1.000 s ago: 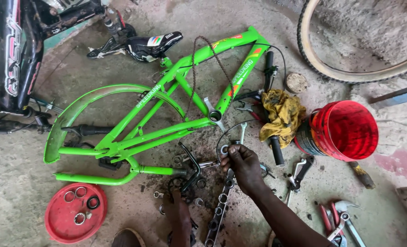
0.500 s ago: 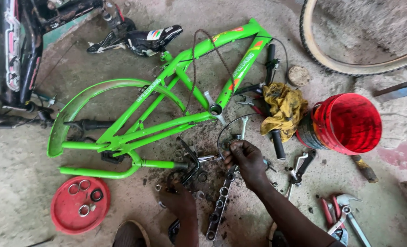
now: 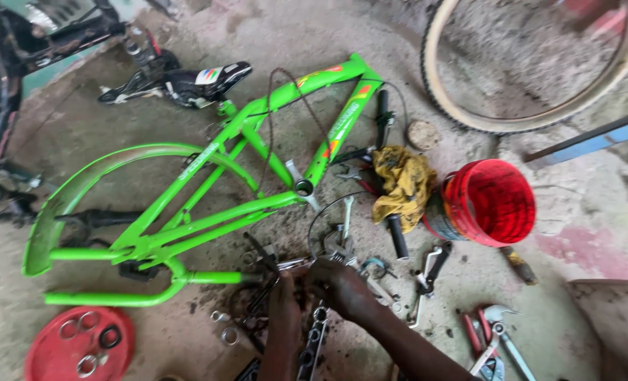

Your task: The person cleans a bicycle crankset with a yellow cloth and then uses a wrench to tighten the crank arm bolts on a green bicycle frame. The person also handles a bicycle chain and other small parts scattered on the floor.

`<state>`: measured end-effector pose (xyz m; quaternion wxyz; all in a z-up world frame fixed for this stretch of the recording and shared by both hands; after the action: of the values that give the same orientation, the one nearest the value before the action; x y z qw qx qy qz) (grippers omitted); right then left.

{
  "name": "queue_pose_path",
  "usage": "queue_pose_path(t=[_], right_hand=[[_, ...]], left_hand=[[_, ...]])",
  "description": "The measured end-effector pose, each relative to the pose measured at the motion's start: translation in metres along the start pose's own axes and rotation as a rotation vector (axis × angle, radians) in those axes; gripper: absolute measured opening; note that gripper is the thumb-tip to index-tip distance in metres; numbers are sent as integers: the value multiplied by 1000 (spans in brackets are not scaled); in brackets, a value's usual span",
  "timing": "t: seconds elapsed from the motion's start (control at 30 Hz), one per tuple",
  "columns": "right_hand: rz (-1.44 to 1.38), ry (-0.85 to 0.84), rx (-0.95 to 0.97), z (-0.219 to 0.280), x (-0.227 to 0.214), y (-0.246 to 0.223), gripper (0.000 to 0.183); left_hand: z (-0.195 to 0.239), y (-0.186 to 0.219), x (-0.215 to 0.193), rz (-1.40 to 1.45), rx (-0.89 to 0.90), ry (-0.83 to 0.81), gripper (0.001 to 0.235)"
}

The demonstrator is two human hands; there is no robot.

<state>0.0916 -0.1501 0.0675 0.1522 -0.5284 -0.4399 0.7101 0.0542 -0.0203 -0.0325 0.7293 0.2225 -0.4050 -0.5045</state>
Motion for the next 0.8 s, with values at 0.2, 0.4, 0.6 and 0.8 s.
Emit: queue_pose_path(t=[0.2,0.4,0.6,0.8], right_hand=[[206,52,468,16,-40,70,17],[540,174,726,27,-136,140,52],[1005,-222,410,-40,-129,176,22],[328,415,132,-20,-231,97,5]], left_hand=[[-3,-41,-8,81,-153,102,36],[-8,-41,-15,-287,-191,189,37],[-1,-29,32,-453,-208,89,35],[2,4,70,-461,-45,-44,38]])
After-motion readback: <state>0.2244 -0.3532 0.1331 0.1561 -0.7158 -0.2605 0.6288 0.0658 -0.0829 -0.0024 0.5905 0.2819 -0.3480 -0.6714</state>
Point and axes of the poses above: each hand's wrist, its own z-axis away from the middle knuckle, its own x-axis out of the palm, y = z × x, the point moved 7 cm from there along -z, towards the middle knuckle, and after that the axes turned 6 degrees about -y, right-handed, at the moved point
